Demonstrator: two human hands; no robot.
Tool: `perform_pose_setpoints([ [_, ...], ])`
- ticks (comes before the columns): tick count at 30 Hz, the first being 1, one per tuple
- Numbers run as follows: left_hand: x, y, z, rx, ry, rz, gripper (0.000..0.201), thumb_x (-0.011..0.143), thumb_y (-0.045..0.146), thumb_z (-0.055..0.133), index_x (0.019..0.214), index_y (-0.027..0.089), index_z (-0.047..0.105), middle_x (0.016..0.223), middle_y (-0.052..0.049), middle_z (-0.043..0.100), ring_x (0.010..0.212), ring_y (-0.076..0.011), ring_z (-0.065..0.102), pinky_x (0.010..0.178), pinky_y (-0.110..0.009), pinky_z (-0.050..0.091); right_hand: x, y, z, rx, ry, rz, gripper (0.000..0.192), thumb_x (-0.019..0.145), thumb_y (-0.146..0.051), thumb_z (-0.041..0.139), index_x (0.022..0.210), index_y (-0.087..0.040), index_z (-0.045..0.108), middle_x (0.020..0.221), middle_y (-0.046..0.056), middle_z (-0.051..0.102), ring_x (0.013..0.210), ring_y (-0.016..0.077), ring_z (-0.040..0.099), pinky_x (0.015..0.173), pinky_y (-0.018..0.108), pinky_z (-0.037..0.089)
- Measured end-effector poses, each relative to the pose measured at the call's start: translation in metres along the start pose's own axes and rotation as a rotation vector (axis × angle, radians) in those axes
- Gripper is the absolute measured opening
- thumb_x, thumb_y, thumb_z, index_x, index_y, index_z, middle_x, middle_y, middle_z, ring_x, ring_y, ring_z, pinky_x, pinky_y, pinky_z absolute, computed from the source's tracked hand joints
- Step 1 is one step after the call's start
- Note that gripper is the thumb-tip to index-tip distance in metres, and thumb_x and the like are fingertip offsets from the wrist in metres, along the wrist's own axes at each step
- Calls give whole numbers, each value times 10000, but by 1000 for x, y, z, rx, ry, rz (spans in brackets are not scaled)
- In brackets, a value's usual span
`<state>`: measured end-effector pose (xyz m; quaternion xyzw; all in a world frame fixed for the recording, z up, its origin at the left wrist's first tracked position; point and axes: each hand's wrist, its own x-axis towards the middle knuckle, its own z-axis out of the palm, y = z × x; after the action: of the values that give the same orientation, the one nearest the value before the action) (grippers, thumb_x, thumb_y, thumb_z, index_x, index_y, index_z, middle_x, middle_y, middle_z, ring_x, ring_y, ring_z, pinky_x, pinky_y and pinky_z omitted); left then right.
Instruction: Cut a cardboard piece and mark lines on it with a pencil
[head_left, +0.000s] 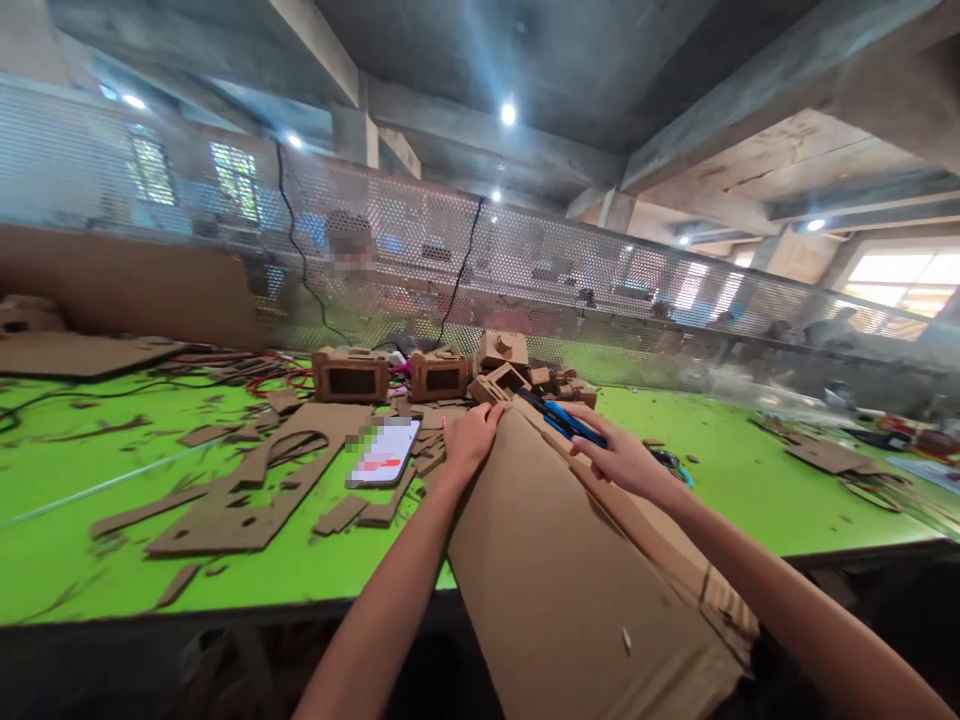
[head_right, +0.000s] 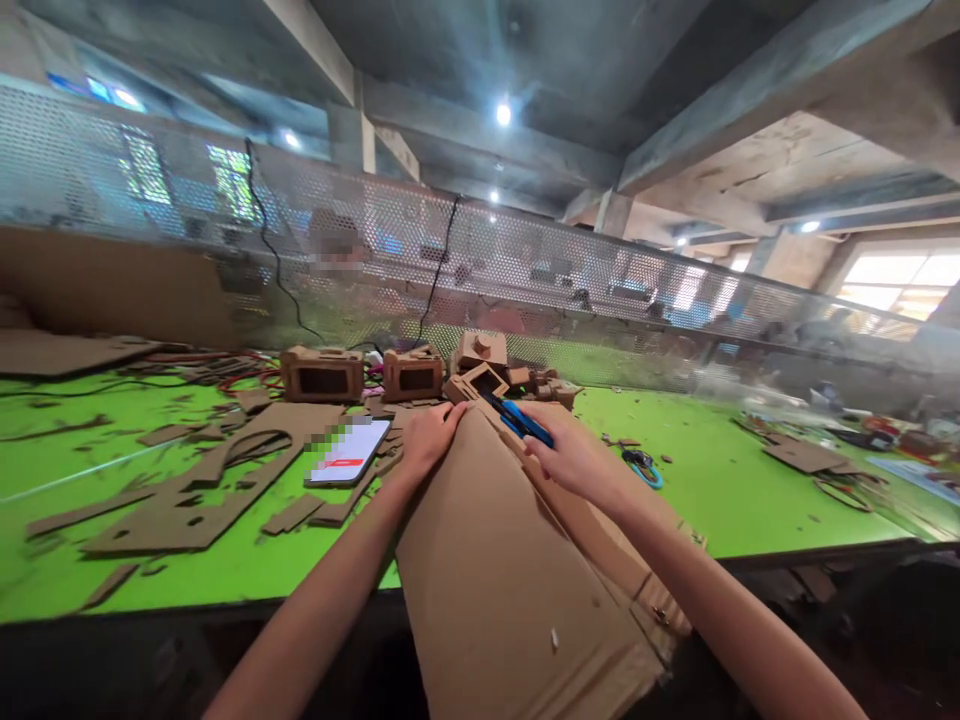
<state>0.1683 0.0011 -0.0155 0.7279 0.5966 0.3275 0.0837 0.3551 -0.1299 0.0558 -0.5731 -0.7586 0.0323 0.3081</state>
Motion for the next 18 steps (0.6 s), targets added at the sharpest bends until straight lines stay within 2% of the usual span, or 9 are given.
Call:
perform_pose_setpoints([
  [4,1,0,2,8,0,11,511,962,538,284,995,241,698,1059,-102,729,1028,-284,653,878,-388,442,17,0,2,-130,-69,-67,462,871,-254,495,1328,-281,561,1219,60,656,870,181,657,785,329,535],
  [7,2,-1,3,15,-3,20,523,965,534,267,994,246,703,1055,-96,730,1001,-274,661,828,-358,457,23,-3,4,-234,-112,-122,451,862,-204,485,1290,-298,591,1247,29,649,1043,212,623,891,340,495],
  [9,1,-2,4,21,-6,25,520,969,523,267,993,244,705,1058,-97,729,995,-265,663,814,-341,459,25,-7,4,-302,-135,-127,440,871,-208,476,1290,-281,592,1235,43,656,1080,220,607,905,337,479],
  [12,0,-1,6,34,-13,26,504,968,514,287,992,235,706,1055,-104,730,999,-264,662,862,-352,446,31,-15,3,-377,-202,-89,441,887,-232,464,1314,-247,574,1195,74,673,1015,213,629,839,304,487],
  [15,-1,2,5,48,-17,21,511,964,529,290,994,229,704,1050,-110,730,1009,-277,657,946,-401,408,49,-28,-2,-408,-320,37,460,867,-212,462,1312,-218,576,1065,85,713,784,173,662,678,248,489],
  [18,-2,2,1,65,-14,13,527,966,536,270,1004,230,696,1058,-111,727,1026,-279,651,950,-412,407,74,-44,-6,-385,-462,132,455,828,-176,468,1260,-189,611,876,77,723,576,129,617,563,227,466],
])
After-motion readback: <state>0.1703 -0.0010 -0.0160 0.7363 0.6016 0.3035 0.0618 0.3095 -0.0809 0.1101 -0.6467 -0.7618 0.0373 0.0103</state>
